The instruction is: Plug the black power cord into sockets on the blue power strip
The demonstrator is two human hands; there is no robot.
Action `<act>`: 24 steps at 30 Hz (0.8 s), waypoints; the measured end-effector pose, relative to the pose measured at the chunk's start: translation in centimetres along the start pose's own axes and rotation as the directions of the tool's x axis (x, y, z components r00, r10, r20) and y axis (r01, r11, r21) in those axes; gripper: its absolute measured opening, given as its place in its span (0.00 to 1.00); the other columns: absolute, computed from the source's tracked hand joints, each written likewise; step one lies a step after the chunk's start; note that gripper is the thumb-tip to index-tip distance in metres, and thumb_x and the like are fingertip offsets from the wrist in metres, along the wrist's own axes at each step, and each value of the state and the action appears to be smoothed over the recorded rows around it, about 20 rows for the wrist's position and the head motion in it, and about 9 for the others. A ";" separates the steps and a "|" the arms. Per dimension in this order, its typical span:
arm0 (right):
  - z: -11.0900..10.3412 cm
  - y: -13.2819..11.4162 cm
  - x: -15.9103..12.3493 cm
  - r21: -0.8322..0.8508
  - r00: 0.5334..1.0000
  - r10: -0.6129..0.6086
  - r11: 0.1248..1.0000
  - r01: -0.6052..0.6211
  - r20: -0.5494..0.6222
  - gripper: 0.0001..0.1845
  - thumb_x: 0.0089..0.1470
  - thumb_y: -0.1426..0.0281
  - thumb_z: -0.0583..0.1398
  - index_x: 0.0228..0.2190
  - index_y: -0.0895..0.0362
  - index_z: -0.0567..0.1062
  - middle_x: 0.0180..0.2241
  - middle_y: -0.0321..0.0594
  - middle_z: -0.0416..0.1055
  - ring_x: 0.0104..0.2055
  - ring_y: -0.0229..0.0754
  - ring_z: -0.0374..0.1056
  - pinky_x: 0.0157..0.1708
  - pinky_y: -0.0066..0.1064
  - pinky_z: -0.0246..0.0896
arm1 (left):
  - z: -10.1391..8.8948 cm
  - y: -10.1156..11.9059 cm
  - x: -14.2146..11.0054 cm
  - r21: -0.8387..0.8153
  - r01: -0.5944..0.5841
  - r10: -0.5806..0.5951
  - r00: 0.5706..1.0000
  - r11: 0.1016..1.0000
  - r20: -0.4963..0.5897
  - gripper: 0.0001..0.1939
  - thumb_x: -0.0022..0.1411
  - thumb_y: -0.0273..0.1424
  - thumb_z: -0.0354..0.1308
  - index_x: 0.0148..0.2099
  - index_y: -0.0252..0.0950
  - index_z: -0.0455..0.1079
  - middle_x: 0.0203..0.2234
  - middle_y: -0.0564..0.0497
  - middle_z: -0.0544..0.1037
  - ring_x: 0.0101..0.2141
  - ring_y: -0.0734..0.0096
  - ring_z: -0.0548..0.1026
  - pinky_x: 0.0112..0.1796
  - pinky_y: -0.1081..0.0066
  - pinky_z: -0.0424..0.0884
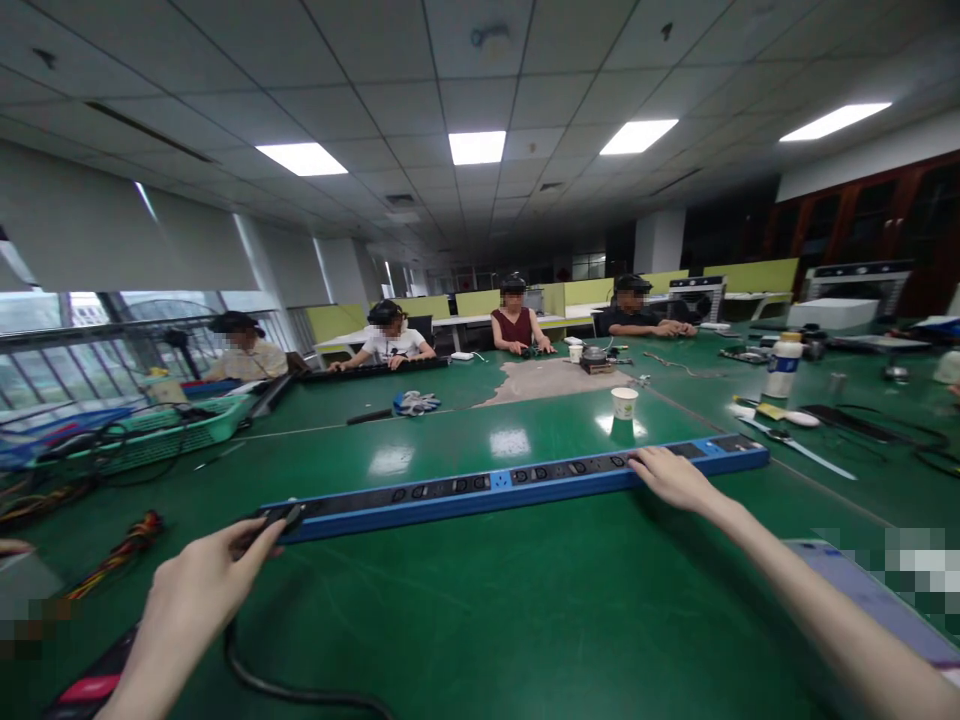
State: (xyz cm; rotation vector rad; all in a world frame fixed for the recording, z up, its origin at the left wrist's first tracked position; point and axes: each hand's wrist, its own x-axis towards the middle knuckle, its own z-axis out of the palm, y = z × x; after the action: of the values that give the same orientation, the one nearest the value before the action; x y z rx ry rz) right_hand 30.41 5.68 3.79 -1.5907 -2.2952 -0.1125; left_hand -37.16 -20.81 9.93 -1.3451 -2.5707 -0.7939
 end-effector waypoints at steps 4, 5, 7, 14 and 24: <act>4.3 -1.2 1.5 0.021 0.978 0.041 0.999 -0.037 -0.203 0.24 0.69 0.57 0.45 0.50 0.52 0.75 0.50 0.46 0.77 0.55 0.50 0.69 0.55 0.43 0.57 | 1.4 -1.2 2.4 0.049 0.000 0.003 0.999 0.999 -0.048 0.29 0.61 0.56 0.54 0.54 0.43 0.78 0.41 0.48 0.85 0.42 0.49 0.82 0.35 0.65 0.72; 5.0 -1.5 1.5 0.026 0.965 0.043 0.999 -0.038 -0.260 0.24 0.69 0.58 0.45 0.50 0.52 0.75 0.50 0.46 0.77 0.55 0.50 0.69 0.55 0.43 0.57 | 2.0 -1.3 3.0 0.063 -0.006 0.010 0.998 0.998 -0.064 0.30 0.62 0.55 0.53 0.56 0.44 0.77 0.42 0.48 0.85 0.43 0.48 0.82 0.36 0.64 0.72; 5.8 -2.1 1.3 0.031 0.932 0.046 0.999 -0.038 -0.358 0.24 0.69 0.60 0.44 0.50 0.52 0.75 0.51 0.46 0.77 0.55 0.50 0.68 0.56 0.43 0.55 | 3.4 -1.3 4.2 0.086 -0.017 0.023 0.997 0.996 -0.068 0.29 0.63 0.54 0.53 0.57 0.44 0.76 0.43 0.47 0.85 0.45 0.46 0.81 0.37 0.63 0.72; 6.5 -2.8 1.0 0.018 0.892 0.058 0.998 -0.056 -0.448 0.22 0.69 0.62 0.45 0.48 0.51 0.76 0.50 0.44 0.77 0.54 0.49 0.69 0.55 0.43 0.55 | 8.8 -0.2 7.2 0.028 -0.157 0.155 0.987 0.987 0.042 0.26 0.64 0.47 0.54 0.55 0.37 0.78 0.43 0.43 0.85 0.47 0.52 0.81 0.41 0.67 0.73; 7.1 -2.3 1.3 -0.001 0.888 0.041 0.999 -0.047 -0.458 0.22 0.70 0.61 0.45 0.49 0.51 0.76 0.49 0.43 0.77 0.54 0.49 0.68 0.56 0.42 0.54 | 9.8 0.3 8.2 0.178 -0.162 0.148 0.985 0.971 0.089 0.23 0.63 0.45 0.55 0.53 0.40 0.79 0.44 0.40 0.84 0.48 0.47 0.79 0.44 0.62 0.72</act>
State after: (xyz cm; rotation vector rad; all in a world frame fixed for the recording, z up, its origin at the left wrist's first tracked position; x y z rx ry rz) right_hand 26.26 7.87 -2.09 -1.4330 -1.8914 -0.4429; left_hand -40.57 -9.69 4.57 -1.5198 -2.4824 -0.4746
